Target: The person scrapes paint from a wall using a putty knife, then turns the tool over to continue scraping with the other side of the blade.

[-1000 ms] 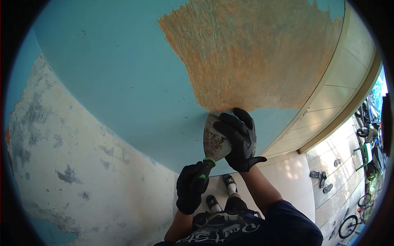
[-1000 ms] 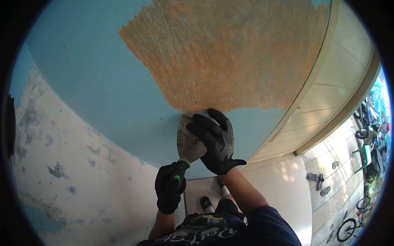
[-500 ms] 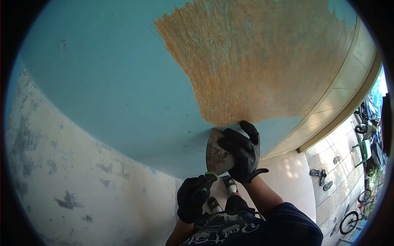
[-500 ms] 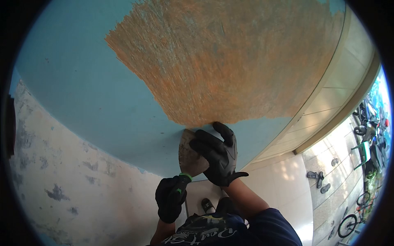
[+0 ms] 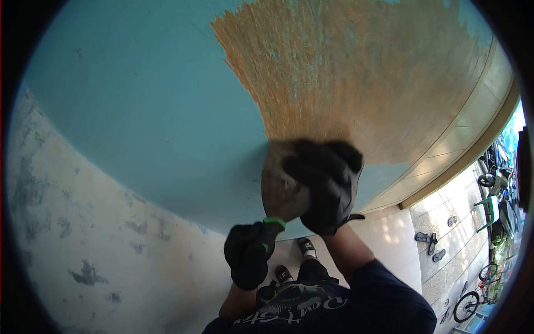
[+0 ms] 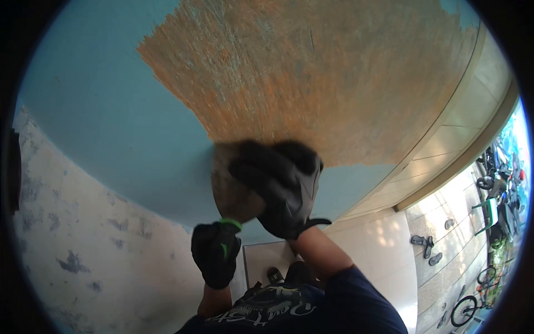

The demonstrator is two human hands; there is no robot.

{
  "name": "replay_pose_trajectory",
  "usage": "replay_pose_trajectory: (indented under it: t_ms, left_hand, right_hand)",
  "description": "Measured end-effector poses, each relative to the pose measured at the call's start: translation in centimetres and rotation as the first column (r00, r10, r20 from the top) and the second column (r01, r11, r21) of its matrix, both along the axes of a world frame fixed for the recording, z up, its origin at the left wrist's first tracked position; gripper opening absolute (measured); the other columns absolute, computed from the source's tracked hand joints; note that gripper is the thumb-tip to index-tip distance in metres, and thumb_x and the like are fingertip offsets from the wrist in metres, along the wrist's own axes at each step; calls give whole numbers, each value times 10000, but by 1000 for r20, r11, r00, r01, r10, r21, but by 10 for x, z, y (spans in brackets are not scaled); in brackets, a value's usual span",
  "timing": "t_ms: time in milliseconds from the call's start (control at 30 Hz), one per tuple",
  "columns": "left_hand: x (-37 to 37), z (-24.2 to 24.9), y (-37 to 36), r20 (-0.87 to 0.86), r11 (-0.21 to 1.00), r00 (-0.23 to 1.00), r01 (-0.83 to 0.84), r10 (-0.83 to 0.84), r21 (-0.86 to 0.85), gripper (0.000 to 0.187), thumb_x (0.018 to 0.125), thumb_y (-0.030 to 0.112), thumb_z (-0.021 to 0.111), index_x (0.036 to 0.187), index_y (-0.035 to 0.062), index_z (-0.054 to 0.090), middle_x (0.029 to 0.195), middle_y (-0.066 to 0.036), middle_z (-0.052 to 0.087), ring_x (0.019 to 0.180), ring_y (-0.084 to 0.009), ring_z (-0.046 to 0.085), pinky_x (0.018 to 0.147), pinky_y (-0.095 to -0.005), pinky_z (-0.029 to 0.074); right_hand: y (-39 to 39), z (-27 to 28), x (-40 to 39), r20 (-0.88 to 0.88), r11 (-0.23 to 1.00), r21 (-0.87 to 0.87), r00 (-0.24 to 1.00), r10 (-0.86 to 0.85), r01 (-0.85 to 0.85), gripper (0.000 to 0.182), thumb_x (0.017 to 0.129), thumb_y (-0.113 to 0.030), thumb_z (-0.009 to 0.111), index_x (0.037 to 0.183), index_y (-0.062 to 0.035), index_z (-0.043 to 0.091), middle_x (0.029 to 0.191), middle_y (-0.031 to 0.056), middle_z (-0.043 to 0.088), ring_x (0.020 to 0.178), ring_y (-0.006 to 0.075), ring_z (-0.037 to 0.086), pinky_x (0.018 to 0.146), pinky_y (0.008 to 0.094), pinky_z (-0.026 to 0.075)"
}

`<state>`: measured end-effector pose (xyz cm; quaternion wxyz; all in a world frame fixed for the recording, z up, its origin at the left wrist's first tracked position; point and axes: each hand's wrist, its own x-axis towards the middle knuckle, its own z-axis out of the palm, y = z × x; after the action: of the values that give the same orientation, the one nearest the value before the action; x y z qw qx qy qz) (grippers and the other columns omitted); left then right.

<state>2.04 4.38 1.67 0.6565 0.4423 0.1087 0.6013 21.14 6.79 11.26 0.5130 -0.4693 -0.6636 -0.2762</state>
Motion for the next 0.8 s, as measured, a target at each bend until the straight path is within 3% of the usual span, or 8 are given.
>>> replay_pose_trajectory:
  t_ms: [33,267,300,400,500,633,733,800]
  left_hand:
    - [-1,13,3,-10,998,999,-49,50,45,255,955,47,617,1186,-43,558,1135,-194,672,915,-179,661,789,-306,546]
    - [-26,-22,-33,-426,993,904,-8,-44,-120,285,944,53,627,1209,-43,584,1148,-139,659,961,-171,672,803,-299,552]
    - [-26,-25,-34,-470,999,881,-41,50,29,304,950,54,612,1235,-49,580,1181,-140,646,1008,-189,669,835,-314,554]
    - [-21,-23,-41,-351,985,935,-8,-53,-170,381,968,195,628,1270,-22,545,1161,-147,642,1009,-195,643,782,-297,527]
    - [-23,-37,-37,-483,998,875,-59,34,-36,386,967,196,629,1274,-19,538,1181,-159,641,1012,-201,648,776,-298,527]
    - [-24,-31,-37,-434,999,901,-32,11,-43,380,961,183,635,1273,-10,535,1207,-165,639,1040,-204,645,781,-294,526]
    - [-22,-25,-38,-357,973,931,-4,-81,-231,345,953,152,636,1249,-1,542,1186,-171,654,972,-187,649,727,-285,513]
    - [-22,-28,-36,-297,957,950,10,-99,-289,306,947,130,636,1213,4,552,1148,-170,673,865,-167,644,661,-274,484]
  right_hand:
    - [-3,2,-1,-5,1000,6,1000,0,0,291,712,-221,729,988,-128,738,1136,98,693,1083,375,581,903,474,461]
    - [-26,-61,2,-142,992,-105,988,53,-69,400,613,-130,786,1010,-167,757,1172,67,692,1086,348,595,896,456,497]
    - [-29,-66,1,-150,986,-146,987,55,-77,417,592,-126,795,1006,-160,757,1171,71,692,1084,358,597,893,458,507]
    - [-27,-66,3,-132,986,-143,989,63,-82,423,572,-130,799,993,-151,760,1167,65,694,1088,366,595,896,464,512]
    - [-26,-63,2,-174,987,-130,982,73,-96,422,563,-130,802,982,-153,762,1161,59,698,1102,366,595,902,470,513]
    - [-27,-67,3,-160,988,-126,985,66,-87,413,563,-127,801,973,-153,764,1158,59,700,1114,370,594,901,469,515]
    - [-28,-65,2,-122,988,-136,990,63,-80,347,645,-184,793,979,-104,744,1136,119,699,1095,384,608,917,477,500]
    - [-27,-65,-1,-175,987,-137,983,57,-82,408,574,-115,790,978,-161,760,1165,56,698,1111,367,596,907,466,508]
